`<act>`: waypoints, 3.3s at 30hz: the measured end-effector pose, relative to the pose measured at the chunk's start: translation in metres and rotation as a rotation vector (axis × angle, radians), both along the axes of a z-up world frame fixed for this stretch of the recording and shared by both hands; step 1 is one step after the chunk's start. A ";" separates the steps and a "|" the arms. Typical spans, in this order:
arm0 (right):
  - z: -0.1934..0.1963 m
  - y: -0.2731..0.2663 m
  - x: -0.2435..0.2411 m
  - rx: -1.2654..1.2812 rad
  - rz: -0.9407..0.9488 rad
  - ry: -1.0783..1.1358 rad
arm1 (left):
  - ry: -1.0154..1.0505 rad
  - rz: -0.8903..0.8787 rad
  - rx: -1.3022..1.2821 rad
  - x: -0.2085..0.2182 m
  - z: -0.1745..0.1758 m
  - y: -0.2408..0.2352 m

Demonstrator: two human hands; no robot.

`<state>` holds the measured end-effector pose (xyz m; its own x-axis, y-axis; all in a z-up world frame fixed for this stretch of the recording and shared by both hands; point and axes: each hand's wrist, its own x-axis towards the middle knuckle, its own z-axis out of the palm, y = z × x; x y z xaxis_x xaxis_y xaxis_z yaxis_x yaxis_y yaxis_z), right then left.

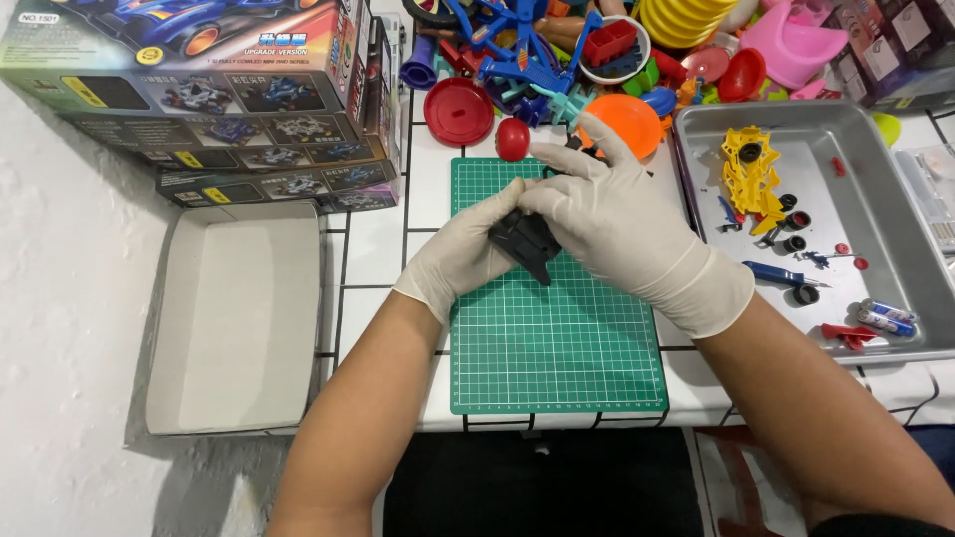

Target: Assembling the internal motor and gear components of a toy car chassis on a cutting mat.

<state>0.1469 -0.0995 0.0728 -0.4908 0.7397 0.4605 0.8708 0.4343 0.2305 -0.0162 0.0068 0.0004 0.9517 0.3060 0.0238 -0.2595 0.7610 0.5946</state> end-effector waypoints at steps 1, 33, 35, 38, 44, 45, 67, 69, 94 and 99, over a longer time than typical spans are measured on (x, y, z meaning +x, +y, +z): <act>0.007 -0.005 -0.001 0.000 0.001 0.001 | 0.001 0.001 0.000 0.000 0.004 -0.002; -0.044 -0.019 -0.020 0.042 -0.133 0.651 | 0.003 0.276 0.250 0.007 -0.001 -0.005; -0.042 -0.020 -0.022 0.028 -0.126 0.621 | -0.001 0.278 0.242 0.006 0.002 -0.006; -0.041 -0.021 -0.023 0.029 -0.102 0.609 | -0.002 0.285 0.234 0.006 0.005 -0.006; -0.047 -0.020 -0.021 0.050 -0.072 0.567 | 0.011 0.294 0.179 0.007 0.006 -0.006; -0.050 -0.020 -0.021 0.068 -0.057 0.560 | 0.032 0.300 0.172 0.007 0.009 -0.006; 0.024 -0.074 0.070 -0.240 -0.729 1.172 | 0.097 0.468 0.207 0.018 0.004 -0.010; 0.056 -0.075 0.077 -0.388 -1.076 0.988 | 0.259 0.421 0.213 0.014 0.020 -0.012; -0.005 -0.047 0.158 -0.263 -0.941 0.809 | 0.299 0.476 0.188 0.013 0.028 -0.013; 0.034 -0.054 0.090 -0.206 -0.477 1.014 | 0.268 0.483 0.220 0.013 0.029 -0.013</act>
